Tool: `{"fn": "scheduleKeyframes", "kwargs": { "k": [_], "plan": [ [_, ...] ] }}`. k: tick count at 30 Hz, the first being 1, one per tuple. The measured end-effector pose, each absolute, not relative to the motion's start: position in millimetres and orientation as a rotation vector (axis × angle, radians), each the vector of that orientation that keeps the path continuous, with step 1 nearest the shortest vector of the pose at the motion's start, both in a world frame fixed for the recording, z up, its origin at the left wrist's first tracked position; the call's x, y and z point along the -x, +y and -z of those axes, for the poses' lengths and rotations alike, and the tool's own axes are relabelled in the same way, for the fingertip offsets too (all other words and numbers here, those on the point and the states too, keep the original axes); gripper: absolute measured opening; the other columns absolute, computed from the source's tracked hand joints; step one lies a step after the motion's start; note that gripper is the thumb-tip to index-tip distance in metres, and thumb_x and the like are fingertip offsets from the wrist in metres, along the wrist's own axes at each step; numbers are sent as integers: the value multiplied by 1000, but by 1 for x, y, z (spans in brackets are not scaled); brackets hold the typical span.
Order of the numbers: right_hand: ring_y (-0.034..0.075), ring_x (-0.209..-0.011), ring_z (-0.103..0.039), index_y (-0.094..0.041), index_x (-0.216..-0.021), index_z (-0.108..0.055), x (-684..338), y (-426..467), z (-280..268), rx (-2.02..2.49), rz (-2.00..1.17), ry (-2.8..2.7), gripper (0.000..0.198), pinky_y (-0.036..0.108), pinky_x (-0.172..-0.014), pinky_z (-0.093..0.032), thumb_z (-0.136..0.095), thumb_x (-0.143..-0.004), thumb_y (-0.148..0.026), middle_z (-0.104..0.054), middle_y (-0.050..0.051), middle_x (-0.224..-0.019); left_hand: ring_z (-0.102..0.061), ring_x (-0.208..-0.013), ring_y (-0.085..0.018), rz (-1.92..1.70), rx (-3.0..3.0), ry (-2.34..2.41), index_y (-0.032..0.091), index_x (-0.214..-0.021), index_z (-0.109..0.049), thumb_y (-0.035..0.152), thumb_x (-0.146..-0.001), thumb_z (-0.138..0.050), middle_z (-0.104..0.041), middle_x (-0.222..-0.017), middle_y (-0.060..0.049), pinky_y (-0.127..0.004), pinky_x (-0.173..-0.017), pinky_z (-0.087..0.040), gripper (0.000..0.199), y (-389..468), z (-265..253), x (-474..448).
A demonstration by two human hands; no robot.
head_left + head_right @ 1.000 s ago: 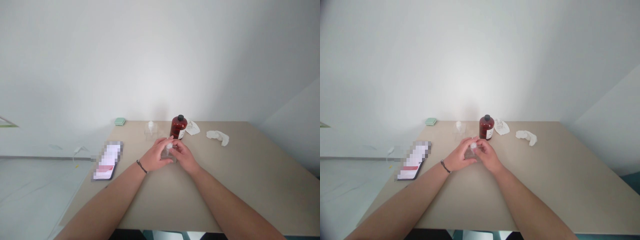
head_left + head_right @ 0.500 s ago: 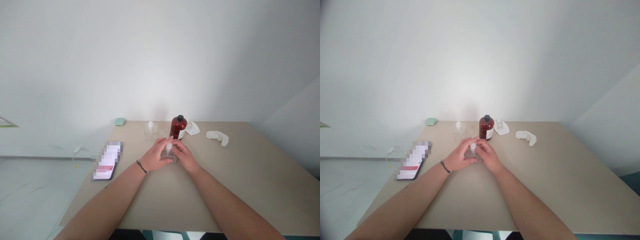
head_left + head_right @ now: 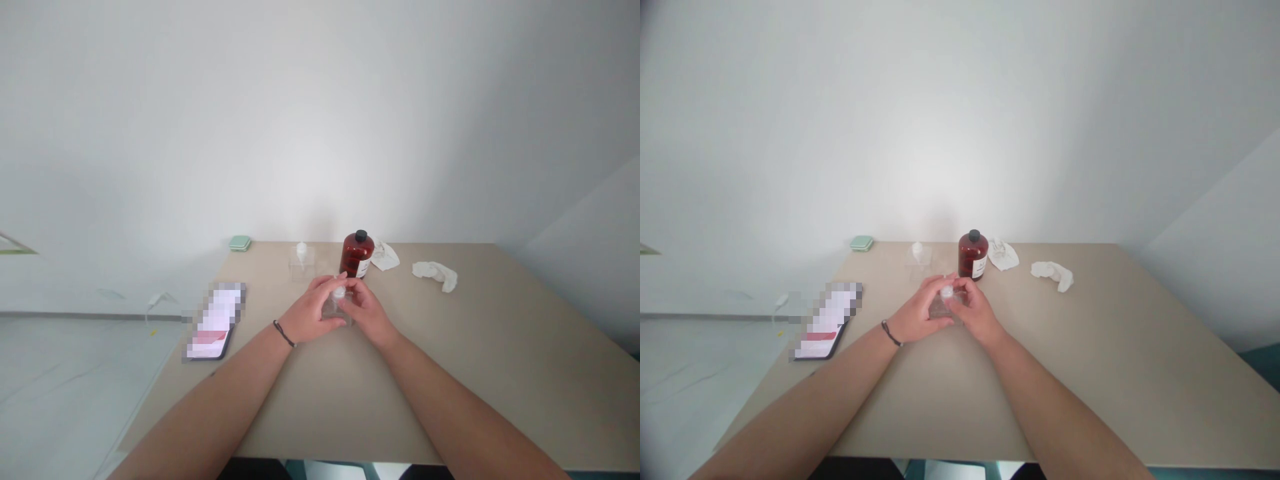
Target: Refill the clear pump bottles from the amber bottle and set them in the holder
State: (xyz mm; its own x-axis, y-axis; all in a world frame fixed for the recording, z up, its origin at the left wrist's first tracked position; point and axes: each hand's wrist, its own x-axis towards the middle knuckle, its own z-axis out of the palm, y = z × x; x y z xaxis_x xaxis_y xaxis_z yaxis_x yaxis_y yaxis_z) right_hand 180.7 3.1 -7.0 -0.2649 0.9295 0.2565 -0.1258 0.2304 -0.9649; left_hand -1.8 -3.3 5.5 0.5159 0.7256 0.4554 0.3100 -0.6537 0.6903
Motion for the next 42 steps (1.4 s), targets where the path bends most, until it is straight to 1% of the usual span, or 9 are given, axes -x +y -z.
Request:
{"fn": "scheduleKeyframes", "kwargs": {
  "k": [4, 8, 14, 19, 26, 32, 35, 38, 42],
  "plan": [
    [21, -95, -60, -25, -93, -63, -181, 3, 6, 802, -1248, -1468, 29, 38, -87, -48, -74, -79, -49, -65, 2, -101, -40, -140, -33, -1041, -2225, 841, 26, -152, -32, 27, -78, -78, -46, -147, -15, -58, -118, -35, 87, -2, -4, 2],
    [23, -101, -60, -26, -97, -66, -182, 2, 4, 810, -1225, -1500, 30, 40, -91, -47, -71, -82, -52, -65, 4, -108, -39, -140, -33, -1050, -2244, 825, 27, -152, -32, 28, -79, -77, -45, -150, -14, -58, -118, -35, 86, -2, -4, 2],
    [21, -92, -60, -26, -94, -60, -180, 3, 5, 809, -1272, -1430, 36, 37, -85, -49, -79, -74, -49, -65, 1, -100, -40, -140, -33, -1034, -2218, 848, 27, -152, -32, 27, -78, -78, -46, -147, -15, -58, -117, -36, 87, -3, -4, 2],
    [22, -98, -60, -25, -96, -64, -182, 2, 3, 796, -1247, -1492, 30, 38, -88, -48, -72, -81, -50, -64, 4, -105, -39, -140, -33, -1036, -2237, 833, 26, -152, -32, 27, -78, -78, -45, -149, -15, -57, -117, -36, 87, -3, -5, 2],
    [21, -91, -60, -26, -92, -59, -179, 3, 6, 810, -1255, -1434, 38, 36, -83, -49, -79, -72, -52, -65, 1, -98, -40, -140, -33, -1027, -2225, 847, 27, -152, -32, 28, -78, -78, -46, -149, -15, -58, -117, -36, 87, -3, -4, 2],
    [23, -102, -60, -26, -95, -66, -182, 2, 2, 813, -1219, -1507, 30, 38, -90, -47, -71, -81, -51, -64, 4, -108, -39, -140, -33, -1039, -2241, 832, 27, -152, -32, 27, -78, -78, -45, -150, -14, -57, -117, -36, 87, -2, -4, 2],
    [22, -97, -60, -26, -100, -63, -181, 4, 6, 808, -1237, -1474, 35, 38, -88, -48, -76, -78, -49, -65, 3, -105, -40, -140, -32, -1026, -2239, 837, 27, -152, -32, 27, -78, -78, -45, -150, -14, -57, -117, -37, 87, -3, -4, 2],
    [21, -91, -60, -26, -94, -60, -180, 5, 9, 810, -1223, -1462, 34, 37, -85, -48, -79, -75, -48, -65, 1, -98, -40, -140, -33, -1031, -2227, 841, 26, -152, -32, 27, -78, -78, -46, -148, -15, -57, -117, -37, 88, -2, -4, 2],
    [23, -100, -60, -25, -90, -64, -182, 4, 5, 808, -1205, -1511, 28, 38, -89, -48, -74, -80, -49, -64, 4, -104, -40, -140, -33, -1037, -2233, 840, 26, -152, -32, 28, -78, -78, -46, -149, -15, -57, -118, -36, 87, -2, -4, 2]
  ]
}}
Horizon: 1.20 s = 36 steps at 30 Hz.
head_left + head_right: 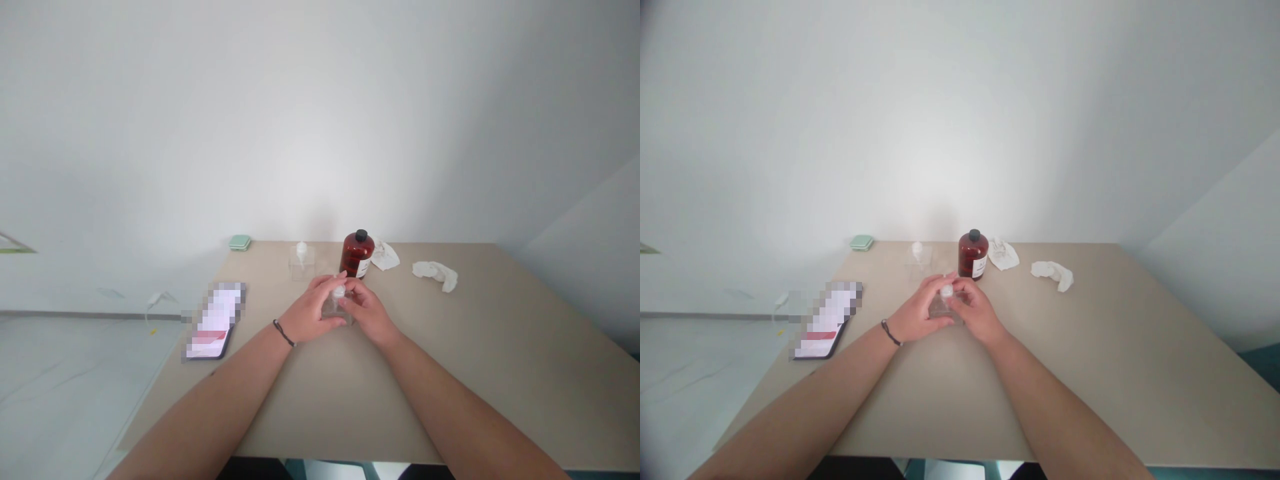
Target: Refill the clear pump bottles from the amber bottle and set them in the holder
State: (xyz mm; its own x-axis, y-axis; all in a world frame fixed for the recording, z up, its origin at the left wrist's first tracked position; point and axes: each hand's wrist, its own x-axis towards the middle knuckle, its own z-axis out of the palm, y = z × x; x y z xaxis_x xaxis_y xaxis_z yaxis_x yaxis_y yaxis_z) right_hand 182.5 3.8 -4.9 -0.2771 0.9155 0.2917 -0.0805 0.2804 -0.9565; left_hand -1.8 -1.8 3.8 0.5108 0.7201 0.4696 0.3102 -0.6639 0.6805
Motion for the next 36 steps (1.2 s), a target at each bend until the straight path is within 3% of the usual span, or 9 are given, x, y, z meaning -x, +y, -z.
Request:
{"fn": "scheduleKeyframes", "kwargs": {
  "k": [3, 8, 15, 21, 27, 32, 36],
  "plan": [
    [24, -104, -59, -25, -95, -66, -182, 3, 4, 797, -1199, -1517, 29, 39, -91, -47, -72, -81, -50, -63, 5, -109, -40, -140, -33, -1037, -2243, 832, 26, -152, -32, 28, -79, -78, -45, -150, -15, -56, -118, -36, 86, -2, -4, 2],
    [21, -91, -60, -25, -98, -59, -179, 5, 10, 829, -1198, -1475, 38, 37, -85, -48, -79, -74, -48, -64, 1, -97, -40, -139, -32, -1043, -2248, 829, 26, -151, -33, 26, -78, -78, -45, -151, -14, -55, -117, -38, 85, -2, -3, 2],
    [23, -104, -59, -25, -95, -66, -182, 4, 7, 806, -1172, -1543, 28, 38, -91, -46, -72, -81, -49, -62, 4, -108, -40, -139, -33, -1053, -2258, 819, 26, -152, -32, 27, -78, -78, -46, -150, -14, -56, -116, -38, 87, -1, -2, 2],
    [20, -91, -60, -26, -98, -61, -179, 5, 10, 802, -1204, -1491, 32, 37, -84, -47, -77, -78, -45, -63, 1, -98, -40, -139, -32, -1041, -2225, 838, 26, -151, -33, 26, -78, -78, -46, -148, -15, -55, -117, -38, 86, -3, -4, 1],
    [23, -102, -59, -25, -98, -65, -182, 4, 8, 799, -1168, -1556, 28, 38, -90, -47, -70, -83, -48, -62, 5, -108, -41, -139, -34, -1062, -2227, 823, 26, -151, -34, 29, -78, -78, -46, -148, -15, -57, -116, -38, 86, -2, -3, 2],
    [21, -92, -60, -26, -99, -59, -179, 5, 12, 819, -1188, -1491, 33, 37, -85, -47, -76, -78, -44, -65, 2, -100, -41, -139, -33, -1046, -2210, 832, 26, -151, -34, 26, -76, -79, -46, -148, -15, -56, -116, -38, 87, -2, -2, 2],
    [22, -96, -59, -25, -96, -62, -179, 2, 8, 832, -1150, -1540, 27, 38, -86, -47, -69, -83, -47, -63, 3, -103, -40, -140, -33, -1055, -2224, 825, 26, -152, -33, 24, -76, -79, -46, -149, -14, -56, -117, -37, 88, -2, -3, 1]
  ]
}}
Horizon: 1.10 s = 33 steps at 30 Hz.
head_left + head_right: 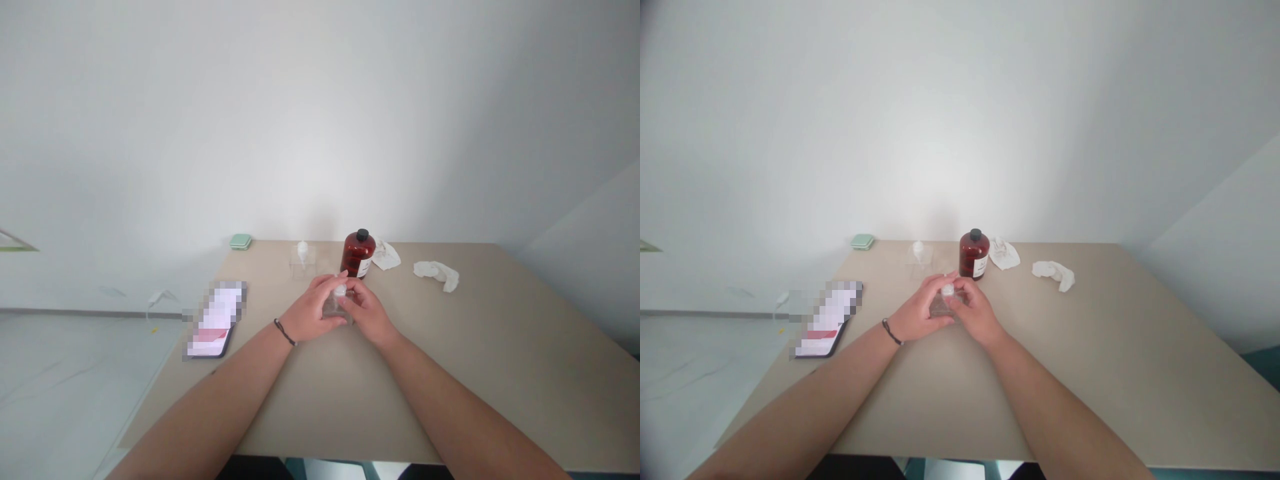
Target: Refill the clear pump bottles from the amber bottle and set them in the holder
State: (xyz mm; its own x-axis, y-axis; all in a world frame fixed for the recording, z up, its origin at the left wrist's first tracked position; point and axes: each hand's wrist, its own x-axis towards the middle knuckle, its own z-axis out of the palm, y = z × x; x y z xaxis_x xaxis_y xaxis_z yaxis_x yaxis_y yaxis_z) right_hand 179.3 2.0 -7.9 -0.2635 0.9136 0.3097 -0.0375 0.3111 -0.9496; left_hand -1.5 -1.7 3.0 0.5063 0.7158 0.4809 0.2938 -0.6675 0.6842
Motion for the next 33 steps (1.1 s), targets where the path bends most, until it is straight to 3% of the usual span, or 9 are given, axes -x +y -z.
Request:
{"fn": "scheduleKeyframes", "kwargs": {
  "k": [3, 9, 15, 21, 27, 33],
  "plan": [
    [23, -99, -59, -25, -100, -63, -180, 2, 7, 845, -1145, -1548, 29, 38, -86, -47, -67, -84, -50, -63, 5, -108, -41, -138, -33, -1056, -2243, 815, 26, -152, -33, 25, -77, -79, -46, -149, -14, -56, -116, -38, 88, -2, -5, 1],
    [20, -86, -59, -25, -92, -58, -177, 3, 11, 850, -1150, -1466, 33, 36, -81, -47, -76, -76, -49, -63, 1, -94, -42, -137, -33, -1051, -2223, 828, 27, -152, -32, 24, -76, -79, -47, -147, -14, -55, -116, -39, 89, -2, -4, 1],
    [24, -102, -60, -24, -94, -67, -181, 1, 3, 836, -1119, -1554, 29, 39, -90, -46, -67, -84, -52, -64, 5, -107, -41, -138, -32, -1069, -2248, 804, 28, -153, -30, 26, -78, -78, -46, -150, -13, -55, -116, -38, 89, -1, -3, 2],
    [21, -90, -60, -26, -98, -60, -179, 2, 8, 845, -1190, -1472, 36, 37, -84, -48, -75, -77, -50, -64, 2, -98, -41, -138, -33, -1052, -2234, 819, 27, -152, -32, 25, -77, -78, -45, -149, -15, -56, -116, -38, 87, -2, -4, 1],
    [25, -104, -59, -26, -100, -65, -180, 1, 4, 854, -1130, -1538, 35, 42, -92, -47, -68, -82, -56, -64, 5, -109, -41, -138, -33, -1054, -2248, 811, 27, -153, -31, 27, -78, -78, -46, -150, -14, -57, -116, -38, 88, -2, -5, 1],
    [22, -92, -60, -26, -97, -59, -179, 3, 8, 853, -1193, -1481, 37, 38, -85, -49, -74, -78, -54, -64, 2, -99, -42, -138, -33, -1051, -2233, 820, 27, -152, -32, 25, -77, -79, -47, -149, -14, -56, -116, -39, 88, -2, -5, 1]
  ]
}}
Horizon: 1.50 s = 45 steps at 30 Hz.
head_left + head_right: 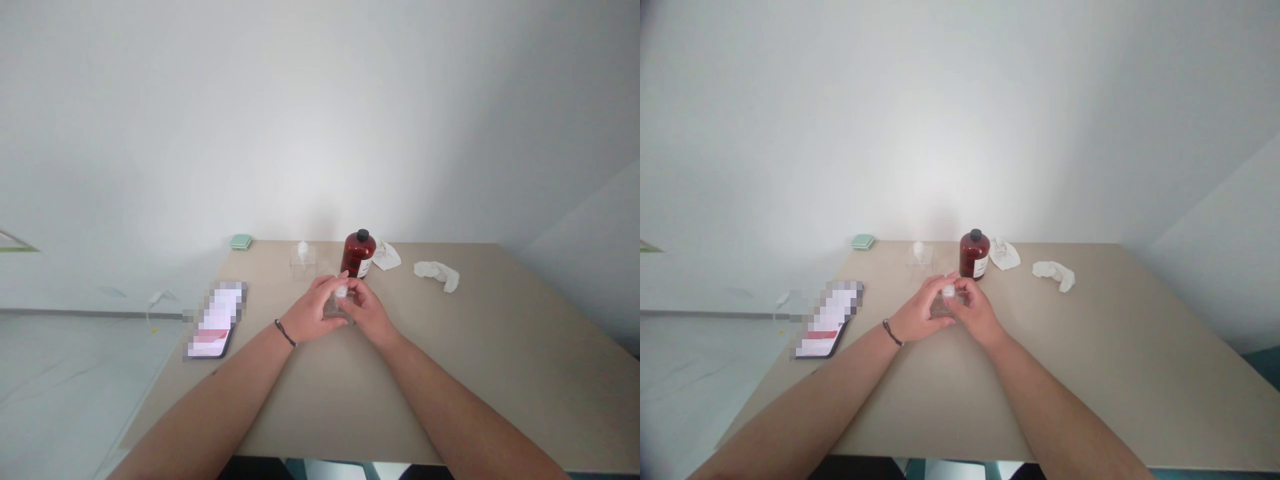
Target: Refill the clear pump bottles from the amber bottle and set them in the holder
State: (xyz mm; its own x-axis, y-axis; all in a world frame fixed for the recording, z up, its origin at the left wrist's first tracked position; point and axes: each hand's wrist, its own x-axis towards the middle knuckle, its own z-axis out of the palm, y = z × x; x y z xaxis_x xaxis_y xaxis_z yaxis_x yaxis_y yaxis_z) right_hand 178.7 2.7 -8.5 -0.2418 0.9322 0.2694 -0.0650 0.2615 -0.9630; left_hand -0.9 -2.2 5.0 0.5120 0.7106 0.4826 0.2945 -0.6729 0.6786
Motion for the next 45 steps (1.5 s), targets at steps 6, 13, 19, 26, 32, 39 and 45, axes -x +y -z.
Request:
{"fn": "scheduleKeyframes", "kwargs": {
  "k": [6, 13, 19, 26, 32, 39, 45],
  "plan": [
    [24, -102, -60, -25, -101, -65, -181, 2, 6, 853, -1137, -1545, 34, 39, -90, -48, -68, -83, -54, -64, 6, -108, -41, -139, -32, -1069, -2255, 807, 27, -153, -30, 25, -78, -78, -45, -150, -14, -57, -116, -37, 89, -2, -3, 1],
    [23, -98, -61, -25, -98, -64, -181, 2, 6, 848, -1138, -1533, 31, 39, -89, -49, -70, -83, -52, -65, 4, -105, -41, -138, -32, -1061, -2254, 812, 28, -152, -30, 26, -78, -78, -45, -151, -13, -56, -116, -38, 89, -2, -3, 2],
    [24, -101, -61, -26, -103, -64, -182, 3, 8, 830, -1150, -1533, 36, 40, -91, -49, -70, -82, -54, -66, 5, -108, -42, -138, -34, -1058, -2250, 819, 28, -152, -31, 27, -78, -78, -45, -150, -14, -57, -115, -38, 88, -2, -3, 1],
    [25, -106, -60, -26, -98, -68, -182, 2, 4, 858, -1087, -1566, 32, 41, -97, -46, -66, -85, -54, -65, 6, -109, -41, -138, -33, -1062, -2250, 807, 28, -153, -30, 27, -78, -78, -45, -151, -14, -56, -116, -38, 89, -2, -4, 1],
    [22, -92, -62, -26, -101, -63, -181, 2, 7, 859, -1191, -1491, 39, 39, -86, -50, -72, -79, -57, -65, 3, -100, -42, -138, -33, -1054, -2244, 823, 27, -152, -31, 26, -78, -78, -45, -151, -15, -58, -116, -37, 88, -2, -4, 1],
    [25, -105, -60, -27, -98, -68, -181, 2, 3, 855, -1107, -1537, 36, 42, -97, -46, -65, -84, -60, -65, 5, -108, -42, -139, -33, -1060, -2265, 815, 28, -153, -29, 27, -79, -78, -44, -152, -14, -57, -116, -37, 89, -3, -5, 1],
    [23, -98, -61, -26, -97, -64, -182, 1, 3, 860, -1154, -1526, 32, 41, -91, -48, -69, -83, -55, -65, 4, -103, -42, -138, -32, -1056, -2253, 819, 27, -153, -29, 27, -78, -78, -45, -151, -14, -55, -116, -38, 89, -2, -4, 2]
  ]
}}
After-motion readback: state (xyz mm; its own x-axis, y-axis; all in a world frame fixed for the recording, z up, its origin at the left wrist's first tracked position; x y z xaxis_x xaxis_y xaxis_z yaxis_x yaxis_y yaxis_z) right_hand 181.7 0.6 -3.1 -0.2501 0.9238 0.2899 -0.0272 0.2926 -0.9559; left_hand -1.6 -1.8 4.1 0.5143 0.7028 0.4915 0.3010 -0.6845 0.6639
